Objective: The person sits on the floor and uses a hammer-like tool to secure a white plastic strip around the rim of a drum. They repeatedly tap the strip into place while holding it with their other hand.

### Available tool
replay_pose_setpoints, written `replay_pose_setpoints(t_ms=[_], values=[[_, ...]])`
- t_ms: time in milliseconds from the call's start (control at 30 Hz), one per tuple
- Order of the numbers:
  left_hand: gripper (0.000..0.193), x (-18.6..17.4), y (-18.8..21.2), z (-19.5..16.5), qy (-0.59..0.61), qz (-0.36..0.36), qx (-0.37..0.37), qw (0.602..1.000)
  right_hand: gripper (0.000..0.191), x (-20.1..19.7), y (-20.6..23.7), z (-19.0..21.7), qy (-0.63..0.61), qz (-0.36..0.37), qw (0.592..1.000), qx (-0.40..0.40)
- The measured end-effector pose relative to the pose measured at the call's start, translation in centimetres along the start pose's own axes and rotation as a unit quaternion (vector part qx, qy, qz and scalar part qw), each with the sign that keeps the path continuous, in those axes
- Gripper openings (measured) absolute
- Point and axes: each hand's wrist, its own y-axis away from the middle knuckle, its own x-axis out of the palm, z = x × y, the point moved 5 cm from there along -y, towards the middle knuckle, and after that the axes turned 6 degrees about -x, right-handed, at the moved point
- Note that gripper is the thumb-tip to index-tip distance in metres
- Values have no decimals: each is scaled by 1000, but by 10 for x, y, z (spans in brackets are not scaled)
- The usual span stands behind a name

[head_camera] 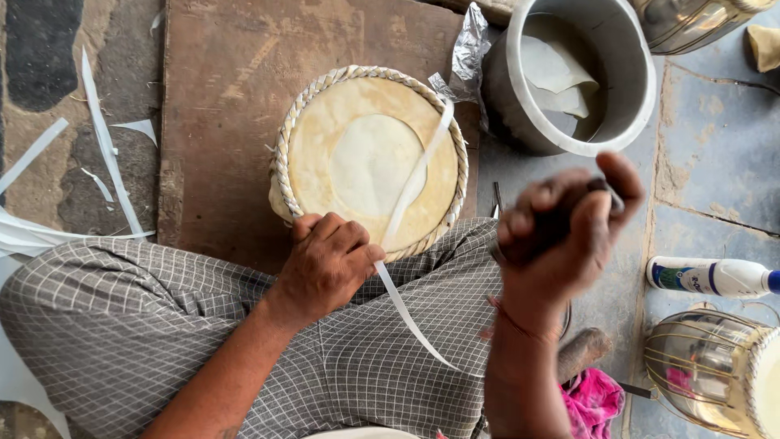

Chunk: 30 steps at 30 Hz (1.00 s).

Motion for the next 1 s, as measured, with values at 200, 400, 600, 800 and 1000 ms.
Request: replay_pose_setpoints(t_ms=[200,400,600,800,1000], values=[[14,3,2,1,10,-14,-8,1000,37,40,-17,-42,-31,-8,999,-20],[14,4,5,0,1,-16,-1,1000,33,46,-16,-58,-14,39,998,38],[12,1,4,-2,-6,-23,2,1000,35,62,-38,-92,-103,132,971,172],[11,-1,3,-2,-4,-27,8,1000,35,58,-44,-110,-154,145,955,209],[9,-1,3,-1,-2,-22,6,1000,35,50,-43,-110,-157,129,957,206]])
